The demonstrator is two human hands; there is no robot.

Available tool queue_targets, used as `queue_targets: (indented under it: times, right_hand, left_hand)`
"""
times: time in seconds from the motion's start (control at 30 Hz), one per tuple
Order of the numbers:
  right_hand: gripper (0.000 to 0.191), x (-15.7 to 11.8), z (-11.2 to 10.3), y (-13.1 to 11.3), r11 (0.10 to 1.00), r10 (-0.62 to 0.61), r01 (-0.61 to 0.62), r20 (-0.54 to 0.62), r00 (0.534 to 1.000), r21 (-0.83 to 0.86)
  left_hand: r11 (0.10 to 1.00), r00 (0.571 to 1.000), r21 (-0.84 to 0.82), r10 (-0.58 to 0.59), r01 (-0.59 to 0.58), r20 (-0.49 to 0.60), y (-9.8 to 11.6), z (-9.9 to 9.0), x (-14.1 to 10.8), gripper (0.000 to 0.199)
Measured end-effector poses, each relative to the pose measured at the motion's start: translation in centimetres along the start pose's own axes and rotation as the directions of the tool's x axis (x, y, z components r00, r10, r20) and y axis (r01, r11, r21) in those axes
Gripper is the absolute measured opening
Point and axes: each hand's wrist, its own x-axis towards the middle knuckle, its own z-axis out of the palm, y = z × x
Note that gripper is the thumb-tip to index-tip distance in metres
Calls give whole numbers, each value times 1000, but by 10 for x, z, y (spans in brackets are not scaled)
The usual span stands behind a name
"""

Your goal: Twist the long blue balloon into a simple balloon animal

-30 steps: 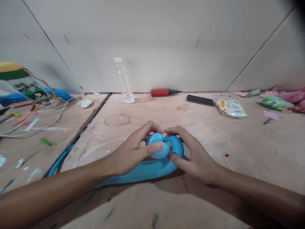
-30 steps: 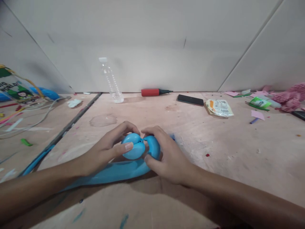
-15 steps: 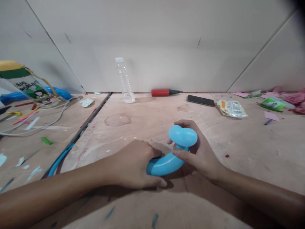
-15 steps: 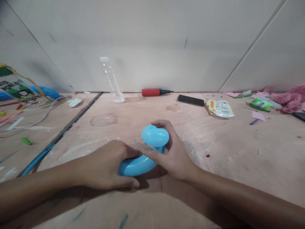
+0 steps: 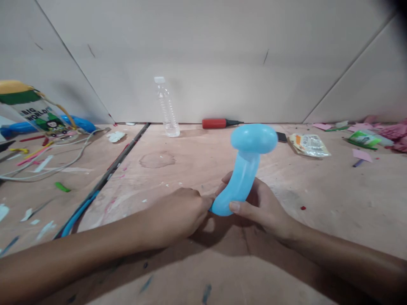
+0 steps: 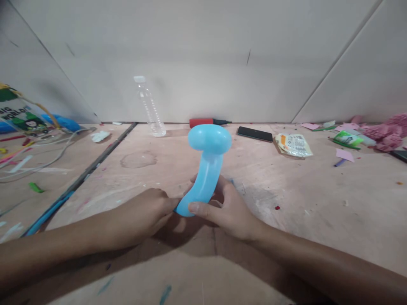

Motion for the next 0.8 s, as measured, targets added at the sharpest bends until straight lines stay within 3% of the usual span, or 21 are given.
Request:
queue_targets:
  times: [0.13,0.23,0.4,0.53,0.63,0.8]
  right_hand:
    - [47,-4,6,-7,994,-50,44,-67,996,-100]
    - [30,-5,7,-7,970,-85,54,-127,988,-235]
    - [24,-3,5,0,956,-64,12,-168,984,-295]
    - [42,-2,2,-2,919,-71,52,-35,997,-390]
    - [54,-2,0,-9,800,-66,113,102,993,-589]
    - [71,-2,3,-25,605,-78,168,152,985,-778]
  left_hand:
    - [1000,999,-4,3,-3,40,-1,3,0,19]
    - [999,999,-8,33,-34,-28,-2,6,-1,19]
    - [996,991,-80,28,-39,-130,-4,8,-4,48]
    - [954,950,-283,10,-103,-313,-8,10,-4,56]
    - [902,890,-390,-13,-186,-456,-10,11,-4,76]
    - [852,815,-405,42,-332,-578,-16,11,-3,62]
